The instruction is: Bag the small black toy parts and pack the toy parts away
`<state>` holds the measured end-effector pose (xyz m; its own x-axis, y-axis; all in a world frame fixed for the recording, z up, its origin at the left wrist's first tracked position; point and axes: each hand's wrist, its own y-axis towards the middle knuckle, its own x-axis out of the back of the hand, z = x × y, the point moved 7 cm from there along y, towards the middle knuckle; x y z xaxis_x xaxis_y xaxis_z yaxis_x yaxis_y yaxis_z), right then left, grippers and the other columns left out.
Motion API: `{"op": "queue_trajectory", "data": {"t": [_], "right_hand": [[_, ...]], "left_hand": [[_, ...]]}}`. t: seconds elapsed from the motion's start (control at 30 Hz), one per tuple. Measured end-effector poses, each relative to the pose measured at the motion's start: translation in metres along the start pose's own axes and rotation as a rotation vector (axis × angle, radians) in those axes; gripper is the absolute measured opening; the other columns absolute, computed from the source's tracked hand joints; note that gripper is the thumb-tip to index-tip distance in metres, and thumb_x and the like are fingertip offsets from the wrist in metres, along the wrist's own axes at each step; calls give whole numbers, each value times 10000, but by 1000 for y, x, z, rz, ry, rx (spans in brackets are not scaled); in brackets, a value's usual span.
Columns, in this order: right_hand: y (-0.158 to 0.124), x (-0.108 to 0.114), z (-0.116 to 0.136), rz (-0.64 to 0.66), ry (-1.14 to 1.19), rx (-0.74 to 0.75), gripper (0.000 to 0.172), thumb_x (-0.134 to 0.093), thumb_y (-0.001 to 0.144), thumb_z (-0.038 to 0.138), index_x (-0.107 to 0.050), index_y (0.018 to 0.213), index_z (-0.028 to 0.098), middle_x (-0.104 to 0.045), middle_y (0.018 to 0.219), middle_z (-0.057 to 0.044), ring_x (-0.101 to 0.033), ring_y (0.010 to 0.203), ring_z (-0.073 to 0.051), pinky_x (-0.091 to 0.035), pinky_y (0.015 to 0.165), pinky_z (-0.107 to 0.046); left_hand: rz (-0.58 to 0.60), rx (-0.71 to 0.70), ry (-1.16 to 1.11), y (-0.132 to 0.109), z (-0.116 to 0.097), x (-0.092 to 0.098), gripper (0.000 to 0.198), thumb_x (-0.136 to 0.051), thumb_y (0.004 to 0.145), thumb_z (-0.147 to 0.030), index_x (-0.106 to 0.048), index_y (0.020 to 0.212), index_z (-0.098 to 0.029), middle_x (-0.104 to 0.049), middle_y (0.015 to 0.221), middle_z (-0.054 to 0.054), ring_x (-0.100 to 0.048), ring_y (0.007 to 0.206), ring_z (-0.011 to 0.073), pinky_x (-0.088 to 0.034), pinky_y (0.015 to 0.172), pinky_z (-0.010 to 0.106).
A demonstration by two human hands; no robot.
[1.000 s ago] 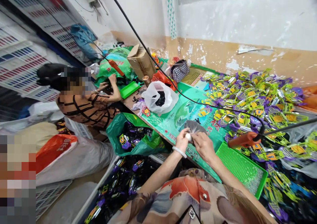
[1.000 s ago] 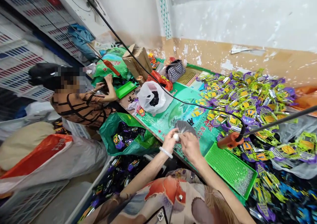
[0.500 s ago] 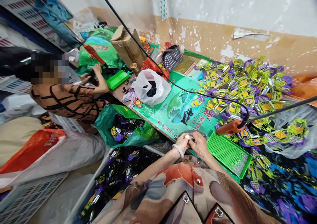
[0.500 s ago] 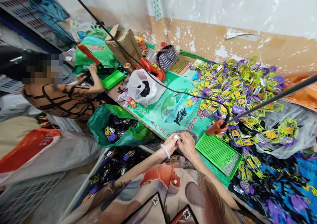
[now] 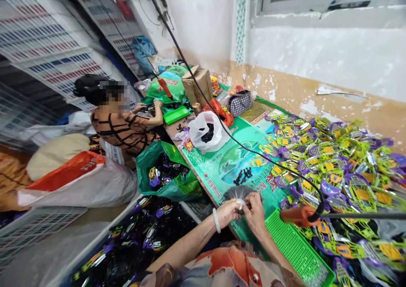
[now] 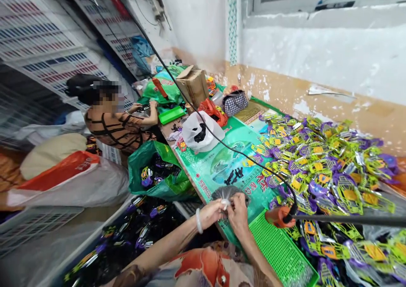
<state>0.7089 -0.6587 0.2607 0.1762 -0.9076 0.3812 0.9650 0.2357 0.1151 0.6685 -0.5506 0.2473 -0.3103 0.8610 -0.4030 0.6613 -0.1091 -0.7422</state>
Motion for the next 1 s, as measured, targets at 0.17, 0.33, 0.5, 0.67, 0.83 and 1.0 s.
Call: {"op": "queue_trajectory", "data": {"t": [0.17,0.33,0.5,0.67,0.83,1.0], "right_hand": [[20,-5,18,113,-156,179,281,-441,850,137,-612,1066,190,-557,978,-95,-587,896,-232,-519,755,-354],[32,-19,1,44,-247,47,226,-438,942,285,-620,1050,206,-619,921,-104,-619,830,-249,-521,709,-368],[57,-46,-15,41,-217,-69,311,-392,971,402,-638,1021,218,-654,877,-101,-640,780,-247,-504,683,-360],[104,-79,-1,117,-270,-97,329,-431,926,463,-574,726,244,-614,729,-75,-591,659,-234,-459,626,-347],[138,-100,-1,157,-107,-274,336,-484,856,534,-585,721,244,-629,669,-56,-571,610,-228,-464,598,-350],[177,-108,5,134,23,-421,338,-539,793,555,-617,735,232,-629,666,-31,-578,640,-220,-476,615,-333]], "left_hand": [[-217,-159,-157,21,-14,3,312,-804,515,-257,-539,637,-146,-560,628,-16,-533,639,105,-431,631,235],[-284,-242,-180,45,-21,13,418,-843,538,-431,-546,612,-147,-533,604,-17,-503,619,104,-397,617,237],[-321,-352,98,63,-48,42,518,-752,653,-616,-541,575,-149,-465,588,-26,-450,614,108,-358,594,242],[-442,-323,145,89,-72,81,436,-687,751,-597,-599,780,-171,-526,645,-18,-515,658,146,-411,627,257],[-317,-610,648,87,-126,93,286,-436,942,-358,-673,1000,-209,-648,987,76,-589,970,229,-453,905,381],[-147,-947,1090,92,-159,93,456,-586,855,-334,-575,1299,-231,-539,1402,105,-368,1370,314,-266,1130,530]]}}
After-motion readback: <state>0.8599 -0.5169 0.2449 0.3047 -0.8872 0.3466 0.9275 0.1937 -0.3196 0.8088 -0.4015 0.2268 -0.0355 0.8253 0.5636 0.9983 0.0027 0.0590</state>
